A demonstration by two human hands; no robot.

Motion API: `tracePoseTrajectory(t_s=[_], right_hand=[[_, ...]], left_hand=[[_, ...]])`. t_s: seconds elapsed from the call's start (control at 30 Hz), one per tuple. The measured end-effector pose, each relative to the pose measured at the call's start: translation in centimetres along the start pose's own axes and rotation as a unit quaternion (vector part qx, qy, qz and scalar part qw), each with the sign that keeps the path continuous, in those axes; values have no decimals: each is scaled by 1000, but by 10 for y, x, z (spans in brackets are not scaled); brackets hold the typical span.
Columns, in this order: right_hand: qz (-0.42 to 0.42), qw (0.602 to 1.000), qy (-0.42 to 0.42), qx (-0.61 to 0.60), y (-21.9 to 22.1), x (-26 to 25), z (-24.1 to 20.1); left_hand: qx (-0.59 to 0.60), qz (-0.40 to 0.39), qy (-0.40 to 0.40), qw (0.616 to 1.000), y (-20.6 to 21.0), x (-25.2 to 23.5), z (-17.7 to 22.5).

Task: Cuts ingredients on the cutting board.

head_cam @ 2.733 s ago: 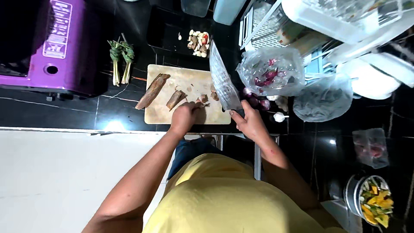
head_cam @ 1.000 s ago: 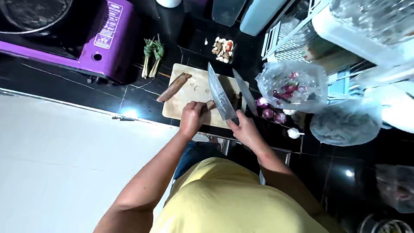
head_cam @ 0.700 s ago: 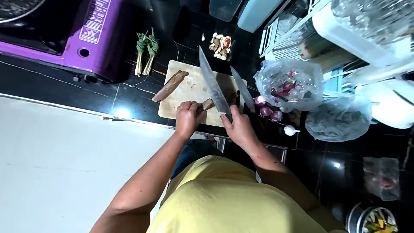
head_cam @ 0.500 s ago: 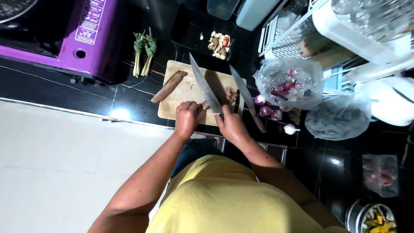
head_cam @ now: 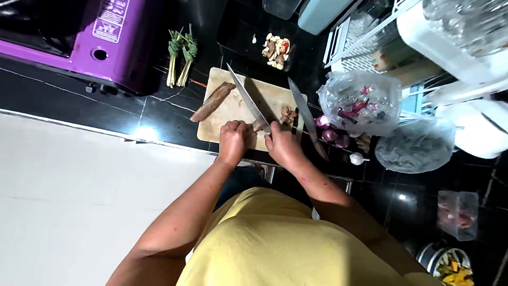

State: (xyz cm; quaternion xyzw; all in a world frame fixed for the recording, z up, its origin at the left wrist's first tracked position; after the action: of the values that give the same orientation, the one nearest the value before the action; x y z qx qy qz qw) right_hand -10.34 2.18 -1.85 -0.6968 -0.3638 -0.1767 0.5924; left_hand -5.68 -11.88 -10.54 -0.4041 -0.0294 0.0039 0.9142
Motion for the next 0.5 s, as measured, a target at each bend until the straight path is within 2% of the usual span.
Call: tracePoseTrajectory(t_s=[0.2, 0.3, 0.43, 0.5], right_hand=[[-13, 997, -45, -55, -25, -6, 13], [3, 997, -46, -62, -20, -5, 14], [-3, 986, -61, -155, -5, -11, 38], [37, 990, -61, -121, -4, 0, 32]], left_hand=[[16, 12, -1, 1000, -3, -1, 3], [14, 18, 3, 1000, -1, -1, 1], [7, 15, 0, 1000, 0, -2, 1], [3, 16, 4, 1000, -1, -3, 1]])
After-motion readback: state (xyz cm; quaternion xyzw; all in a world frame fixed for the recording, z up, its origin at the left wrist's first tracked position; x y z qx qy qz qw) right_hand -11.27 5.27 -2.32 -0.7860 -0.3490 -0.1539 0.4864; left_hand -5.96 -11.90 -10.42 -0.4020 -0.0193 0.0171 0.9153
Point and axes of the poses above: each hand's wrist, its own x-axis away from the middle knuckle, its own y-axis out of the palm, z = x × y, the point moved 3 cm from there along -x, towards the middle knuckle, and after that the axes turned 11 degrees about -z, right-handed, at the moved point
